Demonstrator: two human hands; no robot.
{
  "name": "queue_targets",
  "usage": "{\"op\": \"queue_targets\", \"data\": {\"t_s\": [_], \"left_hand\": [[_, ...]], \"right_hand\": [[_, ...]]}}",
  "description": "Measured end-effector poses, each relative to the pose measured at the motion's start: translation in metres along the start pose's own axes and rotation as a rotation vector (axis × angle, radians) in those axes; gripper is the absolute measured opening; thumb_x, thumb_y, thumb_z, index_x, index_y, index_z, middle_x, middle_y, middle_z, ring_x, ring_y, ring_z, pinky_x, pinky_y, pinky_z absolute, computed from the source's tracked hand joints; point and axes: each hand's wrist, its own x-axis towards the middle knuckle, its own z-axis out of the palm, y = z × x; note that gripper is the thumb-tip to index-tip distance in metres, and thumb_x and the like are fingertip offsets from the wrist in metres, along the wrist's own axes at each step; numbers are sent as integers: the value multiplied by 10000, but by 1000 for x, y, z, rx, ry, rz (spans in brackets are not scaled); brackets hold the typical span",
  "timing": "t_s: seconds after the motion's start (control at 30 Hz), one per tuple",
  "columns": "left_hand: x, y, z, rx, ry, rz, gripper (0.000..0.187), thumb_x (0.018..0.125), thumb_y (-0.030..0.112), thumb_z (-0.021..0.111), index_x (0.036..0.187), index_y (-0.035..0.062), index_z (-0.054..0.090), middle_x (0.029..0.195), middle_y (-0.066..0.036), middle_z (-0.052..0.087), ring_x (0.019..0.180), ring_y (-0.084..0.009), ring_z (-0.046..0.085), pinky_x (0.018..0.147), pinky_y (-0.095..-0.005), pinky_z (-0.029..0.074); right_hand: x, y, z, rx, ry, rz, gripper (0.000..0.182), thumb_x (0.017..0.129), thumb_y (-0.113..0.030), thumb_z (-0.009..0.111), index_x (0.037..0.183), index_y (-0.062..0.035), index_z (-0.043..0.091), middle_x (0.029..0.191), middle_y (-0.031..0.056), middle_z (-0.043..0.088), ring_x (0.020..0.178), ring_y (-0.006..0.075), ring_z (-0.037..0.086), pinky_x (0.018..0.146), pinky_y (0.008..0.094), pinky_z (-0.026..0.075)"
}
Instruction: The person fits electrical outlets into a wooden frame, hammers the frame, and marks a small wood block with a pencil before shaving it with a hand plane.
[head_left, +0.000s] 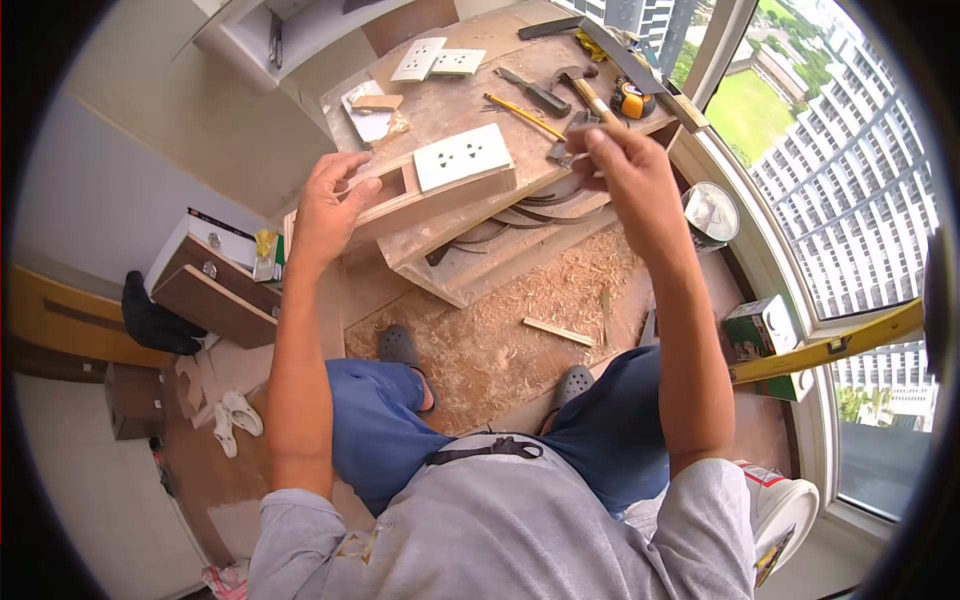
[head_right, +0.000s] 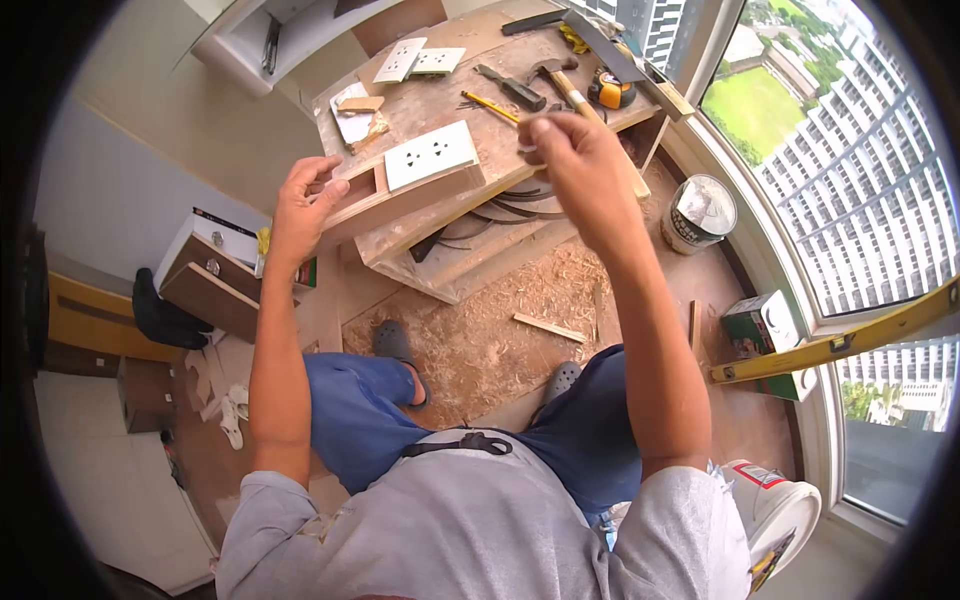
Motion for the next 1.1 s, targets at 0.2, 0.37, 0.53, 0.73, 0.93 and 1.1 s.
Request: {"op": "queue_targets", "data": {"t_s": [0.2, 0.37, 0.53, 0.73, 0.93, 1.1], "left_hand": [[86, 0, 3, 273, -64, 32, 454, 934, 293, 748, 1257, -22, 699, 1161, -122, 683, 1027, -215, 643, 952, -337, 514], [192, -50, 32, 445, 3, -115, 618, 911, 453, 717, 1293, -33, 685, 1184, -241, 731, 1076, -312, 716, 923, -388, 550], [267, -67, 70, 421, -143, -316, 800, 808, 543, 789, 1275, -96, 673, 1158, -239, 740, 1072, -320, 718, 917, -411, 548], [309, -108, 102, 335, -166, -403, 724, 640, 404, 945, 1090, -127, 747, 1126, -239, 748, 1038, -306, 726, 881, -426, 554], [234, -34, -2, 12, -415, -159, 663, 732, 403, 871, 1253, 26, 710, 1268, -153, 717, 1196, -349, 650, 1011, -443, 480], [100, -7, -63, 151, -531, -94, 901, 712, 350, 856, 1464, -31, 538, 1338, -143, 557, 1239, -263, 547, 1072, -357, 428]], "right_hand": [[-42, 13, 8, -551, -217, -239, 218, 974, -174, 642, 934, 35, 689, 894, 240, 674, 871, 447, 655, 776, 526, 510], [-39, 6, 11, -646, -289, -289, 188, 977, -162, 634, 929, 15, 674, 905, 213, 666, 875, 436, 657, 782, 529, 523], [-37, 12, 13, -655, -262, -332, 113, 949, -114, 666, 916, -6, 673, 894, 186, 668, 871, 405, 665, 747, 492, 537], [-27, 21, 15, -703, -265, -293, 72, 922, -76, 686, 917, -6, 669, 895, 170, 668, 858, 405, 661, 750, 486, 539], [-21, 17, 12, -699, -203, -231, 117, 960, -74, 667, 1034, 5, 711, 954, 185, 695, 858, 401, 679, 757, 457, 538], [-20, 16, 23, -725, -210, -258, 126, 985, -79, 643, 1032, 8, 720, 968, 191, 706, 870, 400, 689, 761, 447, 539]]}}
